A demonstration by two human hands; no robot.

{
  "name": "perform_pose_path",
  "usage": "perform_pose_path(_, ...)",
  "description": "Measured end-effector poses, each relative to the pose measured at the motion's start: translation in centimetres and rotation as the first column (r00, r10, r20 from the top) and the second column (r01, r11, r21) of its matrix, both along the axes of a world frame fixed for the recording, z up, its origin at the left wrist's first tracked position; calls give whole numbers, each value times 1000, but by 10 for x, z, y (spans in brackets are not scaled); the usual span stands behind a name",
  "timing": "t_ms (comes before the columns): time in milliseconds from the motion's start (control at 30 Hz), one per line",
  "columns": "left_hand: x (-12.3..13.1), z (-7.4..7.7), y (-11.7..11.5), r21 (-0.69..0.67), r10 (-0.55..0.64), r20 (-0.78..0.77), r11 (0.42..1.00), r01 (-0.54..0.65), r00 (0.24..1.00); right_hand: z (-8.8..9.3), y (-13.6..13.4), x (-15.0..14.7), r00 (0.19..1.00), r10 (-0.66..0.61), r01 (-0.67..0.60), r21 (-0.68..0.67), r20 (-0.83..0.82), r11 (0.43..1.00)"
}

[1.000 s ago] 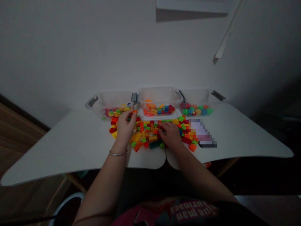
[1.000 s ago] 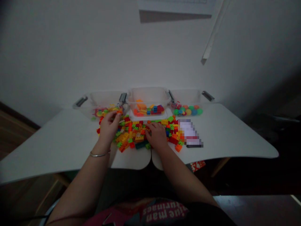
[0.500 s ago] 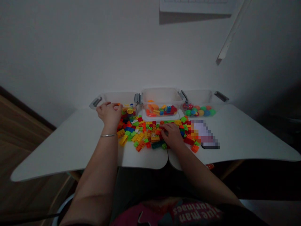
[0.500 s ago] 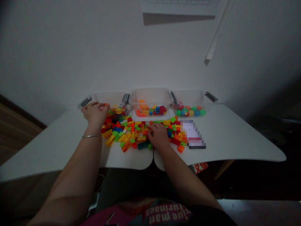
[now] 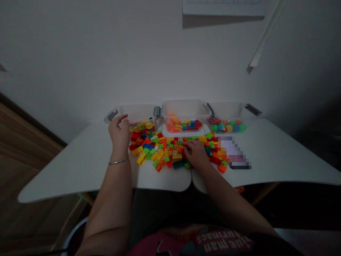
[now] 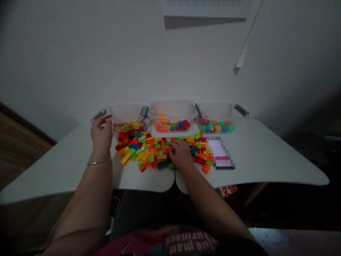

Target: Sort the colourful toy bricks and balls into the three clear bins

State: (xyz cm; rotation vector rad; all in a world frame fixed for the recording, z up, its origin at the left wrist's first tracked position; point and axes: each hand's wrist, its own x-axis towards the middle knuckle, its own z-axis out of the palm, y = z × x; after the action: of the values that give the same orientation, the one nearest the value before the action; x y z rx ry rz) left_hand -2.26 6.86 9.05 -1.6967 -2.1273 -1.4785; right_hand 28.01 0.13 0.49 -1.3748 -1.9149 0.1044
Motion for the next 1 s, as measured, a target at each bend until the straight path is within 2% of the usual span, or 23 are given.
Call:
perform_pose_path(67,-5,-7,-9,23,30,63,999,-32,998,-1,0,0,1000,5,-5,3,-2,1000)
perform_pose_path(133,-7,-16,-19,-115,34,37,993,-30,999,-1,1,0,1000,7,-7,5,-6,1000)
perform_pose_path(200,-8,-24,-27,-310,15,-49,950,-30,999,-1,1,0,1000,7,-7,6,-9,1000)
perform_pose_path(267,-8,-31,-32,-441,-14,-138,896,-48,990,-1,1,1,1000,12,-12,10,-8,1000)
perform_pose_path(333,-9,-38,-36,-503,-24,-177,862,-69,984,0,1,1,1000,20,-20,14,-5,1000)
perform_pose_path(467,-10,-45,-36,-597,-45,-146,801,-52,988,0,0,0,1000,23,-23,24,-3,999)
perform_pose_path(600,-8,-45,-35,-631,-72,-127,775,-25,989,0,0,0,1000,18,-18,15,0,1000)
perform_pose_path(733,-5,-46,-33,-633,-57,-103,773,-21,993,0,0,-1,1000,24,-24,10,-2,1000)
perform_pose_path(1000,-4,-46,-29,-609,-58,26,791,62,998,-1,1,0,999,40,-40,9,-20,999)
